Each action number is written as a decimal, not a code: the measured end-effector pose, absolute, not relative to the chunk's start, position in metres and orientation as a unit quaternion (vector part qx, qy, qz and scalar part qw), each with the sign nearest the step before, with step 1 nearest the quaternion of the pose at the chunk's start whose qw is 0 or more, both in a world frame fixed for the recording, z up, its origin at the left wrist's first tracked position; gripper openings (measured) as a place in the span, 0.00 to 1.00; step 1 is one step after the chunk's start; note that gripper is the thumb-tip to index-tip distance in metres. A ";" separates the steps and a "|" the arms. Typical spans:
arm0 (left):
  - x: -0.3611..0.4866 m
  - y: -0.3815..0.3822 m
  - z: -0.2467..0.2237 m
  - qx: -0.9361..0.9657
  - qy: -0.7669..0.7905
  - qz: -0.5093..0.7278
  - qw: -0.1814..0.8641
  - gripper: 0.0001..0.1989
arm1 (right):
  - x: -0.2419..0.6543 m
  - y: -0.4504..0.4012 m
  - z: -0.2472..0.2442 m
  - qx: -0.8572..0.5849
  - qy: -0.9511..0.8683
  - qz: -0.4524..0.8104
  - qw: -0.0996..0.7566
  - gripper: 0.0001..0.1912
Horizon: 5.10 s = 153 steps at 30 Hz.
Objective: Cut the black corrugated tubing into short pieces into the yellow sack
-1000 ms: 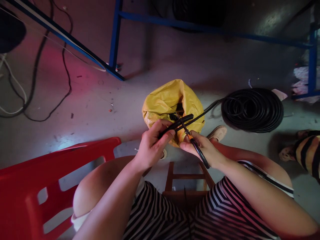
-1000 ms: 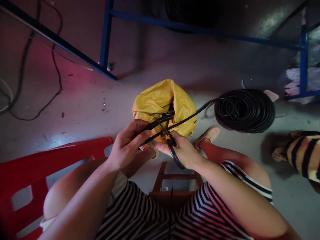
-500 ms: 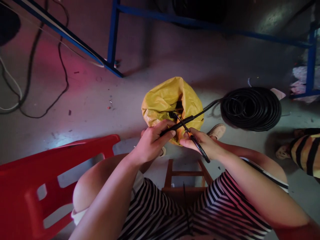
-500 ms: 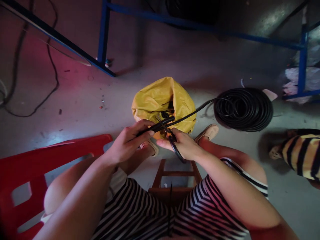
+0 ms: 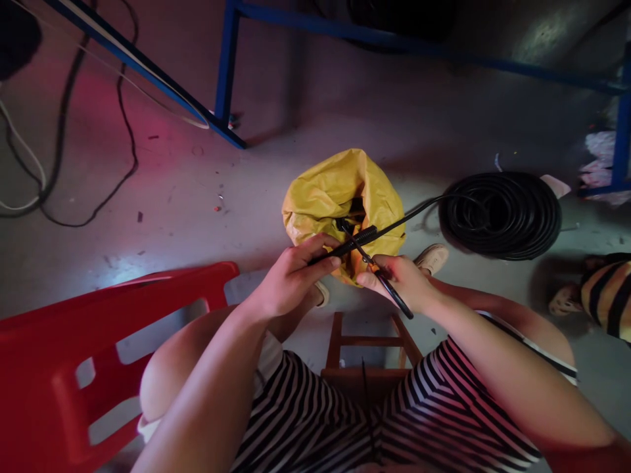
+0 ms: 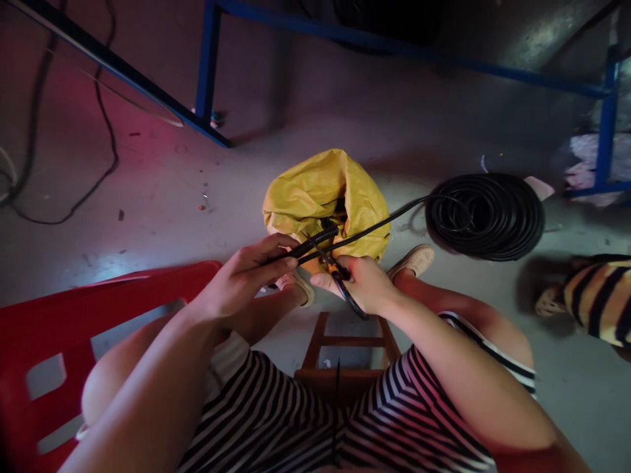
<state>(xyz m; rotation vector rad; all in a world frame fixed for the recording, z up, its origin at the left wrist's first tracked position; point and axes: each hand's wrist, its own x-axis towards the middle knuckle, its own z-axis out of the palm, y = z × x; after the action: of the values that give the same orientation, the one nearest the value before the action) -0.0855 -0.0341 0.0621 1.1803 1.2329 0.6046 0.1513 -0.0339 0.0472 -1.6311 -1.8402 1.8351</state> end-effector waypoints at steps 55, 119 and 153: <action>-0.070 -0.054 0.020 0.280 0.566 0.350 0.692 0.17 | 0.143 -0.033 0.005 -0.543 -0.562 0.624 0.026 0.38; -0.089 -0.041 0.042 0.448 0.596 0.352 0.566 0.20 | 0.154 -0.043 0.046 -0.467 -0.449 0.750 0.134 0.31; -0.083 -0.048 0.039 0.556 0.609 0.242 0.511 0.16 | 0.154 -0.042 0.046 -0.543 -0.469 0.684 0.133 0.30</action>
<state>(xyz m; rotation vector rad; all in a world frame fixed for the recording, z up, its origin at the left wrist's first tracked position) -0.0835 -0.0485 0.0391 1.3379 1.4656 0.5836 0.1541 -0.0423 0.0456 -1.5743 -1.3604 1.9824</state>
